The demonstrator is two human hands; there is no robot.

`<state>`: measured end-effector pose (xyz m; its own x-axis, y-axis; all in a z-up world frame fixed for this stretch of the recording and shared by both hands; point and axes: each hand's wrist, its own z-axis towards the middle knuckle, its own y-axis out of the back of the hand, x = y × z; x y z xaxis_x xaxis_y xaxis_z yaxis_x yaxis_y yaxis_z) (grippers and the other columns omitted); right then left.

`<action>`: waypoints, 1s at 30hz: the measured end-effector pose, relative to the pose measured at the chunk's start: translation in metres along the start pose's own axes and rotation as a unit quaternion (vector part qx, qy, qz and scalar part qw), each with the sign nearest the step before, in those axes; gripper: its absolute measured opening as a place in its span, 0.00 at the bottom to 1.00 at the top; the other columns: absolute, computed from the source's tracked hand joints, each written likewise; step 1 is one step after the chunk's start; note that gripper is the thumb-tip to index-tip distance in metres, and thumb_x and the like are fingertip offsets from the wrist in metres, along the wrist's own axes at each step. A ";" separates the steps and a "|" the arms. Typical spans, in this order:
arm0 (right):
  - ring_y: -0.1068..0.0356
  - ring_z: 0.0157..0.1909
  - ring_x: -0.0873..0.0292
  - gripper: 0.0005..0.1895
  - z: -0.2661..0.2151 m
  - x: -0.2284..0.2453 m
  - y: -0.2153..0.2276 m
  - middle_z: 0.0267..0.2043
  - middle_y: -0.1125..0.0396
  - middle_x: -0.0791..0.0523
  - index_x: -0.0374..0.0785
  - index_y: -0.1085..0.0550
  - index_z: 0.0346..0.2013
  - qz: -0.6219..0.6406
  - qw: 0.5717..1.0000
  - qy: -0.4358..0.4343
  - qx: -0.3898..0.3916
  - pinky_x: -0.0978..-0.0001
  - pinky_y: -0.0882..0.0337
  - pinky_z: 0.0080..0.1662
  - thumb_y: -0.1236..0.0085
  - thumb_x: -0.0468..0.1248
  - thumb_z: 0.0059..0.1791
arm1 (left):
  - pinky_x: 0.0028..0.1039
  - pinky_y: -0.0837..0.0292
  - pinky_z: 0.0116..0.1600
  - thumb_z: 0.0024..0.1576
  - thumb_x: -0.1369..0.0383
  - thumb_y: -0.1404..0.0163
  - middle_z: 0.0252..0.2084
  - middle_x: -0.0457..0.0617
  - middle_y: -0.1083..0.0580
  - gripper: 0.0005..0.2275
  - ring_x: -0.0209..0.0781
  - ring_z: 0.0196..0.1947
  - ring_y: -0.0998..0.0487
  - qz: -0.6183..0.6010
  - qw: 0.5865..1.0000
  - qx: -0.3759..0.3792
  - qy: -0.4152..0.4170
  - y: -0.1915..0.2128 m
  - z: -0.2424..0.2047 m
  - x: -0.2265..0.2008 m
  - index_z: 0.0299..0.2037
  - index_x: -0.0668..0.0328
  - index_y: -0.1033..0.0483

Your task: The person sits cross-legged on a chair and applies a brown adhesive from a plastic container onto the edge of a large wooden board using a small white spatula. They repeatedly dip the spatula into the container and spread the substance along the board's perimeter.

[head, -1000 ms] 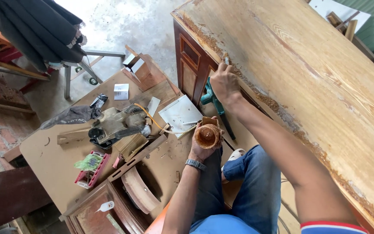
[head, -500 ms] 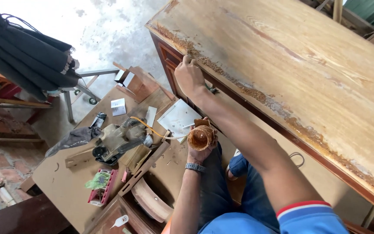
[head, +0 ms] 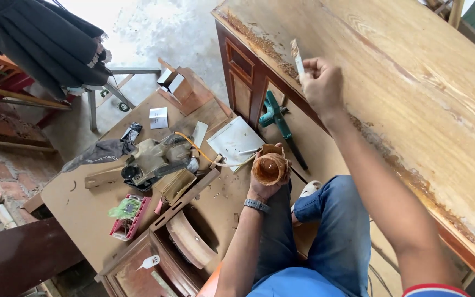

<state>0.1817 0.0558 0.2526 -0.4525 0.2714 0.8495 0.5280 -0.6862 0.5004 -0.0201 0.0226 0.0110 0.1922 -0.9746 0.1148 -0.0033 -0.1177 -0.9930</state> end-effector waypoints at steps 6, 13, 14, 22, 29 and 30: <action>0.33 0.16 0.70 0.13 0.010 -0.026 -0.021 0.20 0.28 0.63 0.48 0.26 0.44 0.033 0.988 -0.148 0.000 0.82 0.35 0.26 0.51 0.34 0.47 | 0.51 0.23 0.47 0.59 0.36 0.60 0.52 0.75 0.28 0.34 0.72 0.48 0.23 -0.042 0.999 -0.033 0.002 0.023 0.003 -0.004 0.72 0.40 0.35; 0.21 0.33 0.44 0.11 0.004 -0.055 -0.056 0.30 0.26 0.48 0.38 0.29 0.45 -0.425 0.893 0.147 -0.007 0.50 0.21 0.37 0.53 0.32 0.48 | 0.46 0.24 0.35 0.60 0.36 0.61 0.48 0.77 0.27 0.34 0.74 0.40 0.21 -0.008 1.000 -0.012 -0.022 0.029 0.007 0.000 0.72 0.44 0.37; 0.21 0.32 0.46 0.12 0.007 -0.062 -0.064 0.30 0.26 0.48 0.36 0.28 0.46 -0.476 0.858 0.195 -0.018 0.52 0.20 0.34 0.52 0.30 0.48 | 0.46 0.25 0.35 0.60 0.37 0.61 0.48 0.77 0.26 0.34 0.74 0.40 0.21 -0.007 1.000 -0.010 -0.025 0.028 0.007 -0.001 0.72 0.45 0.36; 0.24 0.27 0.48 0.17 0.013 -0.085 -0.110 0.28 0.30 0.47 0.23 0.24 0.45 -0.554 0.774 0.301 -0.056 0.61 0.22 0.26 0.48 0.31 0.46 | 0.46 0.26 0.34 0.60 0.36 0.62 0.48 0.77 0.26 0.34 0.74 0.40 0.22 -0.011 1.000 -0.011 -0.016 0.030 0.007 -0.001 0.72 0.44 0.36; 0.26 0.29 0.44 0.19 0.002 -0.090 -0.113 0.30 0.32 0.42 0.20 0.25 0.45 -0.487 0.827 0.279 -0.036 0.53 0.24 0.25 0.47 0.29 0.42 | 0.46 0.24 0.36 0.60 0.36 0.63 0.49 0.75 0.27 0.34 0.72 0.43 0.22 -0.006 1.000 -0.009 -0.012 0.032 0.009 -0.004 0.72 0.44 0.37; 0.26 0.29 0.44 0.19 -0.005 -0.088 -0.115 0.30 0.32 0.42 0.20 0.25 0.45 -0.488 0.827 0.276 -0.038 0.53 0.24 0.25 0.47 0.29 0.42 | 0.46 0.24 0.36 0.60 0.36 0.63 0.49 0.75 0.27 0.34 0.72 0.43 0.22 -0.005 1.000 -0.009 -0.009 0.029 0.007 -0.005 0.72 0.44 0.37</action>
<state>0.1575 0.1073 0.1195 -0.9068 0.3859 -0.1695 -0.3201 -0.3692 0.8725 -0.0138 0.0251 -0.0184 0.2099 -0.9698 0.1239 -0.0183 -0.1306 -0.9913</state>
